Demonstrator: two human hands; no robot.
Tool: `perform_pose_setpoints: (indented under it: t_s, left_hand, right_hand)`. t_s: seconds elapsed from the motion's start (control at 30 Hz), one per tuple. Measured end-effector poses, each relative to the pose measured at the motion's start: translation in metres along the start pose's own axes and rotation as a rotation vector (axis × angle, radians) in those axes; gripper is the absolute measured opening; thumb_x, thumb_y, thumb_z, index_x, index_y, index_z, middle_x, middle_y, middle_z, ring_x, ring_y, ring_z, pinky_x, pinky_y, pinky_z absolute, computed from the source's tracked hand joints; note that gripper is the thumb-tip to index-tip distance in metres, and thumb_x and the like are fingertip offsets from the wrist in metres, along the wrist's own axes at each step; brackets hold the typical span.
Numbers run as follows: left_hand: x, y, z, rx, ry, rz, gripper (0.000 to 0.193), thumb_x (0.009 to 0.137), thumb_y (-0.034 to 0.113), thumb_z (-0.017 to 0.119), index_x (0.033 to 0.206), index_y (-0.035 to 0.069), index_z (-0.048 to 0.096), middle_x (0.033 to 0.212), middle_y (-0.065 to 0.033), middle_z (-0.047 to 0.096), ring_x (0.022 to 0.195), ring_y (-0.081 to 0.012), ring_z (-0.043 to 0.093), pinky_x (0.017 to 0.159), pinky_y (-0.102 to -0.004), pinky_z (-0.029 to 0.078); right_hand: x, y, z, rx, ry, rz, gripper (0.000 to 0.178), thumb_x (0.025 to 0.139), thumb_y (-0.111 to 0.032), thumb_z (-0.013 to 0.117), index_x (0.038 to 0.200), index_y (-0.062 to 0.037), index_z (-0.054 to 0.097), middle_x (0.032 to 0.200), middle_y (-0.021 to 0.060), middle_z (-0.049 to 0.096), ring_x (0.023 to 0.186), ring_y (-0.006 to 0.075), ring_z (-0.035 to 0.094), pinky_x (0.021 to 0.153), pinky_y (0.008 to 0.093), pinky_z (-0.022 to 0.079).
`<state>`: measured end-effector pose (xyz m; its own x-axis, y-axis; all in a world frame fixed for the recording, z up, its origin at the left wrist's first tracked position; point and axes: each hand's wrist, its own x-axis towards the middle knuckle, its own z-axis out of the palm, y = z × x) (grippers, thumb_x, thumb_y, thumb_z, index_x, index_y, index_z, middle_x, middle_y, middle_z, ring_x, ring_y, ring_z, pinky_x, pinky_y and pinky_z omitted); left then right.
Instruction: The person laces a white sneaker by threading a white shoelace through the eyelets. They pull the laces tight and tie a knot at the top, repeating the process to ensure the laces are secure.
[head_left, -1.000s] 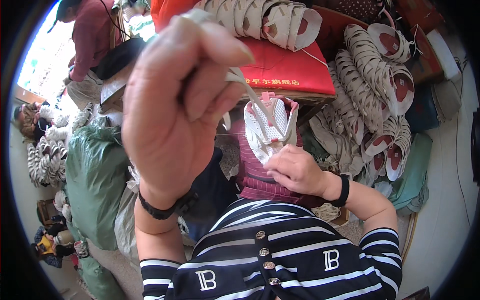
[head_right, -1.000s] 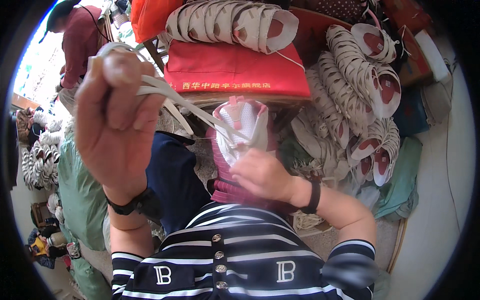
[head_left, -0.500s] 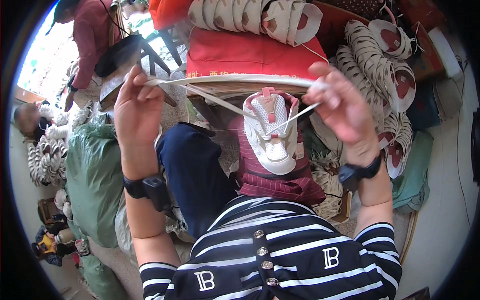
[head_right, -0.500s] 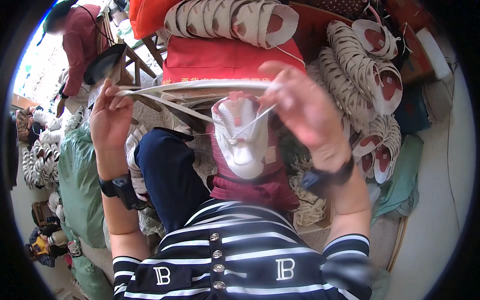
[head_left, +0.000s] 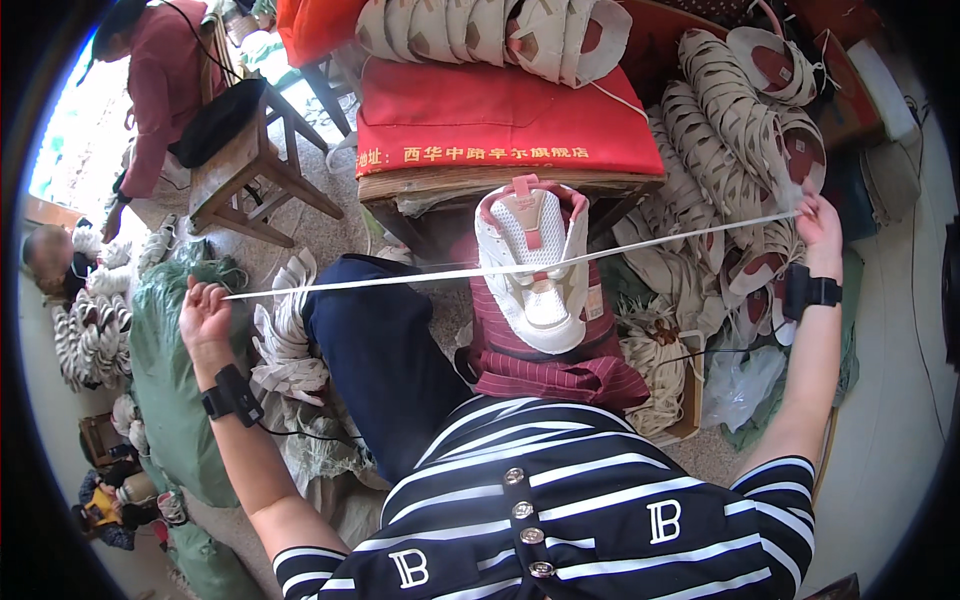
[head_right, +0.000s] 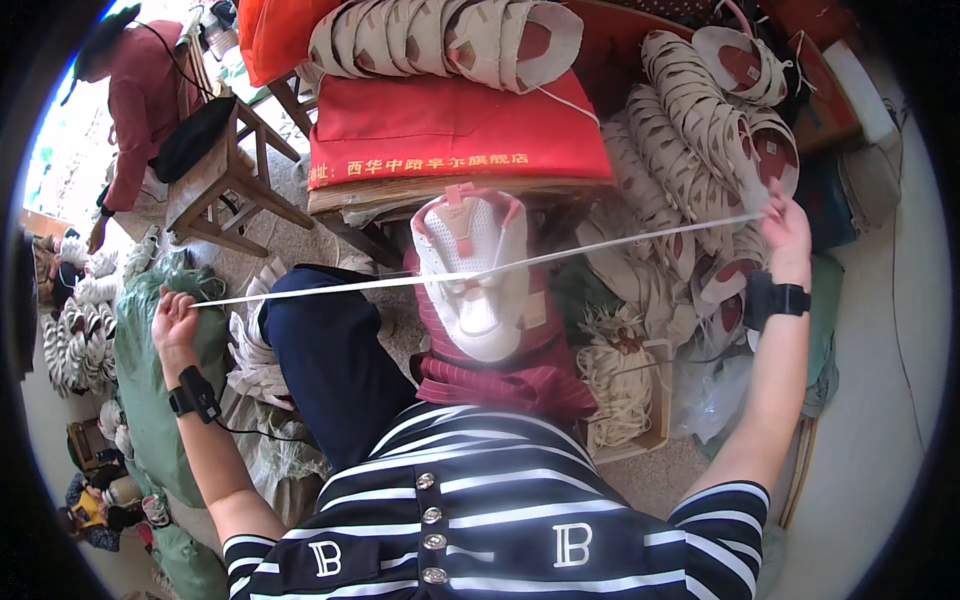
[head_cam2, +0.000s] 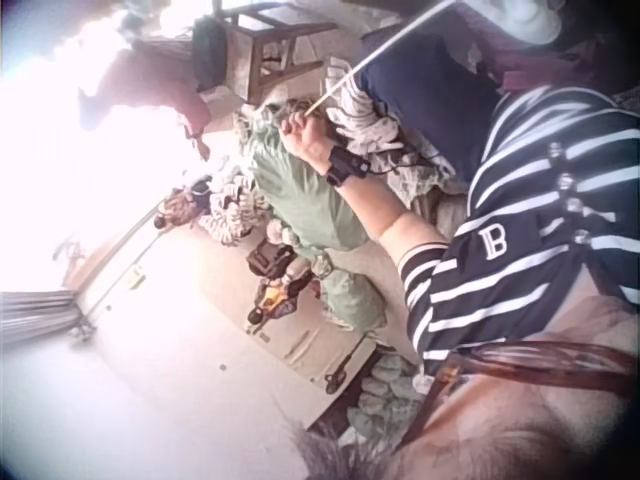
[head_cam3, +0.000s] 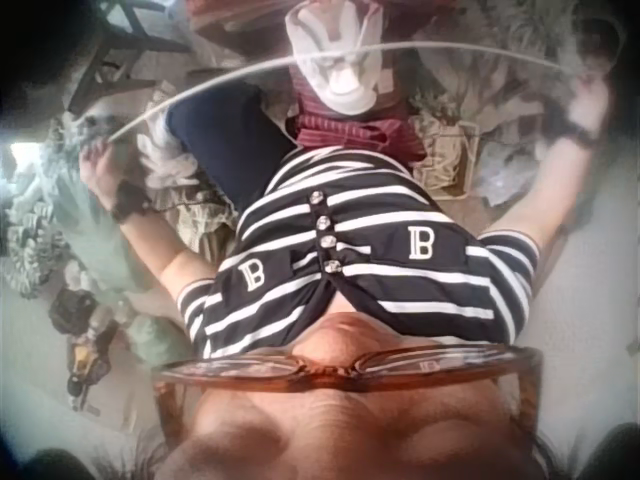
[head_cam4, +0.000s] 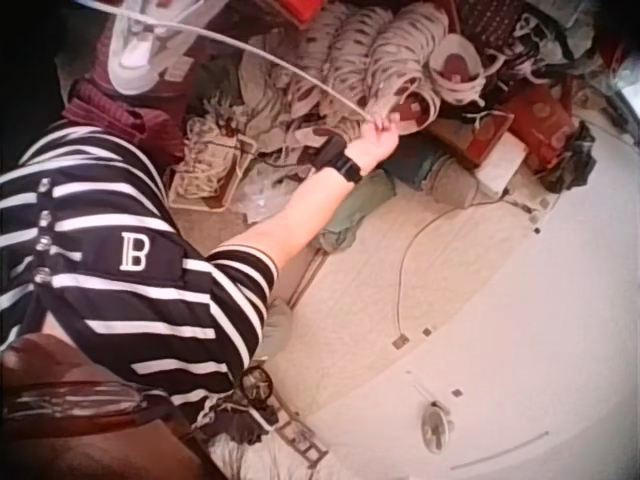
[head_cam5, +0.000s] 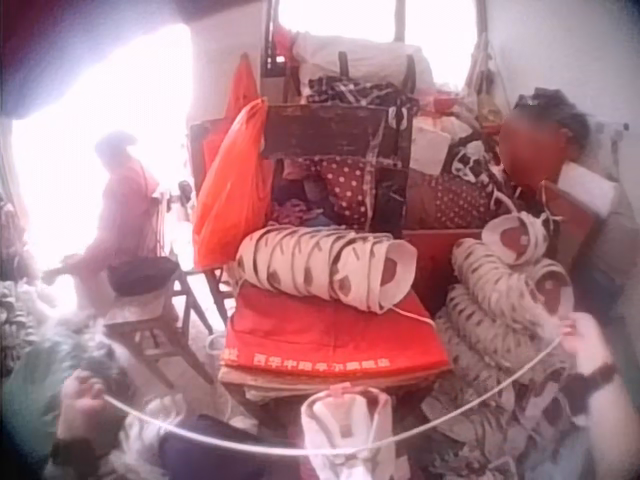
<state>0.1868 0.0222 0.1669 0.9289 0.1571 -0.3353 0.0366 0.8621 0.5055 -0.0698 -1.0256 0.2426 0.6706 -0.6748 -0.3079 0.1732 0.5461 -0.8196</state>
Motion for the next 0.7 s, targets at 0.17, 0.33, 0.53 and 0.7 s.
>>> perform_pose_setpoints:
  t_s: [0.17, 0.33, 0.53, 0.7]
  left_hand:
    - [-0.016, 0.023, -0.012, 0.474, 0.117, 0.309, 0.026, 0.109, 0.016, 0.042, 0.120, 0.002, 0.061, 0.073, 0.0009, 0.049, 0.055, -0.0107, 0.037, 0.049, -0.0275, 0.034]
    - [-0.121, -0.122, 0.125, 1.353, -0.187, 0.613, 0.027, 0.103, 0.011, 0.050, 0.123, 0.002, 0.066, 0.104, -0.0035, 0.063, 0.076, -0.0094, 0.053, 0.066, -0.0261, 0.047]
    - [-0.172, -0.270, 0.161, 1.184, -0.733, 0.066, 0.023, 0.107, 0.017, 0.053, 0.113, -0.001, 0.067, 0.095, -0.0043, 0.069, 0.081, -0.0088, 0.063, 0.074, -0.0226, 0.051]
    - [-0.187, -0.316, 0.141, 1.286, -0.751, -0.096, 0.024, 0.106, 0.021, 0.056, 0.102, 0.002, 0.069, 0.079, 0.0030, 0.065, 0.065, -0.0032, 0.050, 0.059, -0.0209, 0.042]
  right_hand:
    - [-0.011, 0.027, -0.045, -0.232, 0.469, -0.187, 0.017, 0.099, -0.006, 0.054, 0.109, -0.0034, 0.067, 0.078, -0.0015, 0.055, 0.053, 0.0049, 0.040, 0.042, 0.0205, 0.027]
    - [-0.104, 0.130, 0.074, -0.614, -0.041, -0.093, 0.032, 0.096, -0.014, 0.062, 0.126, -0.0019, 0.060, 0.083, 0.0006, 0.065, 0.055, 0.0037, 0.045, 0.043, 0.0180, 0.031]
    - [-0.217, 0.225, 0.226, -0.791, -0.576, 0.173, 0.017, 0.098, -0.017, 0.066, 0.109, -0.0038, 0.063, 0.086, 0.0021, 0.071, 0.065, 0.0042, 0.059, 0.056, 0.0183, 0.042]
    - [-0.228, 0.263, 0.231, -0.844, -0.808, 0.144, 0.011, 0.100, -0.015, 0.064, 0.097, -0.0040, 0.065, 0.087, -0.0031, 0.062, 0.079, 0.0048, 0.056, 0.072, 0.0218, 0.046]
